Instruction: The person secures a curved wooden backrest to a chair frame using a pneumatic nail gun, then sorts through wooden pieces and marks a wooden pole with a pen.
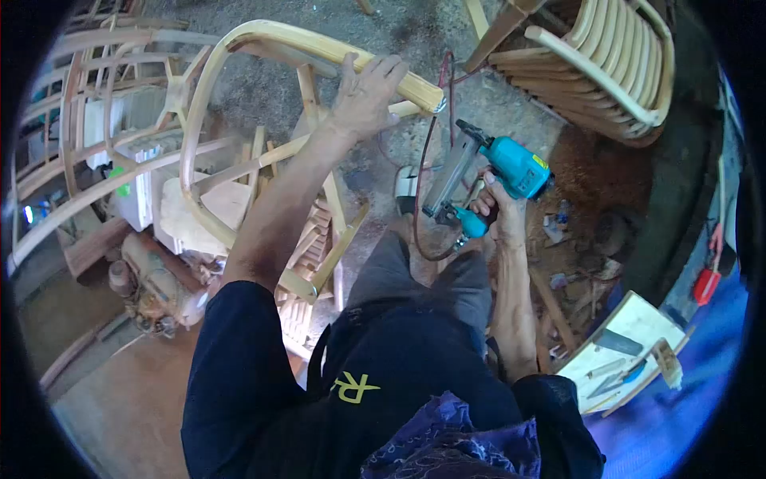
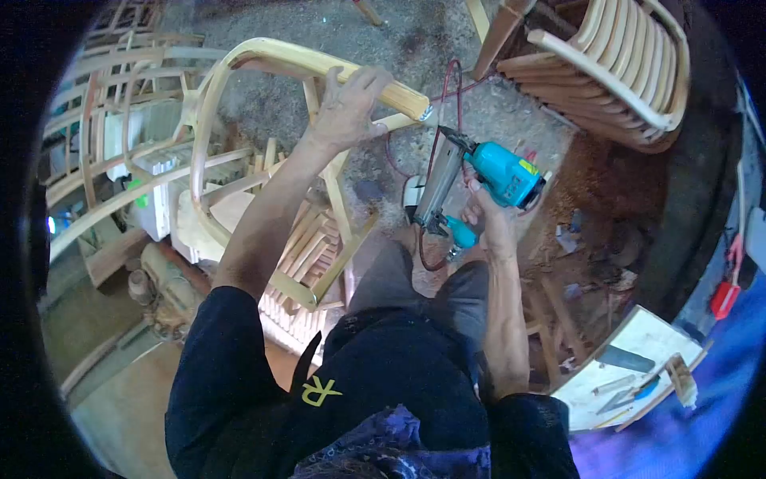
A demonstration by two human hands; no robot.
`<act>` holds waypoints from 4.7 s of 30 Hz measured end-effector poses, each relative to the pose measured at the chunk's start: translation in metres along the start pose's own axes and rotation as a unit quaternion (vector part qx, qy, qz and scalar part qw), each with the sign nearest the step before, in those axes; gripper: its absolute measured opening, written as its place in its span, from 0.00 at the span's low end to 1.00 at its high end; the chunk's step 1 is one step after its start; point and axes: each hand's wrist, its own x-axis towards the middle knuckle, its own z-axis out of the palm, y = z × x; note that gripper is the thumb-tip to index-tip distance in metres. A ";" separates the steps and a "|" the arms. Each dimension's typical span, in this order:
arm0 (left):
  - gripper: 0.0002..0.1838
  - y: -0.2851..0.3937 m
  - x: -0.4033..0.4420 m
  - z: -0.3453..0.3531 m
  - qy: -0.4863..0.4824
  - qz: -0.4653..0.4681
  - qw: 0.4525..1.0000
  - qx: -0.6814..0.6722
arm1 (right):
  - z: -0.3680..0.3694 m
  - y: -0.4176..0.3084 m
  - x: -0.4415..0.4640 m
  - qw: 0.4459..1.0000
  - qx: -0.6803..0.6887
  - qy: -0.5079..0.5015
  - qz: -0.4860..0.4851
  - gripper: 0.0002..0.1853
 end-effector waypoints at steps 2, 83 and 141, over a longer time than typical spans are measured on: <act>0.46 -0.001 0.018 0.010 -0.019 0.016 0.999 0.024 | -0.016 0.006 0.022 0.998 0.034 -0.031 0.038 0.10; 0.30 0.006 0.084 0.026 -0.270 0.089 0.957 0.058 | -0.051 0.061 0.093 0.945 0.178 -0.233 0.143 0.19; 0.30 -0.003 0.096 0.019 -0.307 0.082 0.948 0.032 | -0.049 0.042 0.113 0.944 0.168 -0.229 0.171 0.21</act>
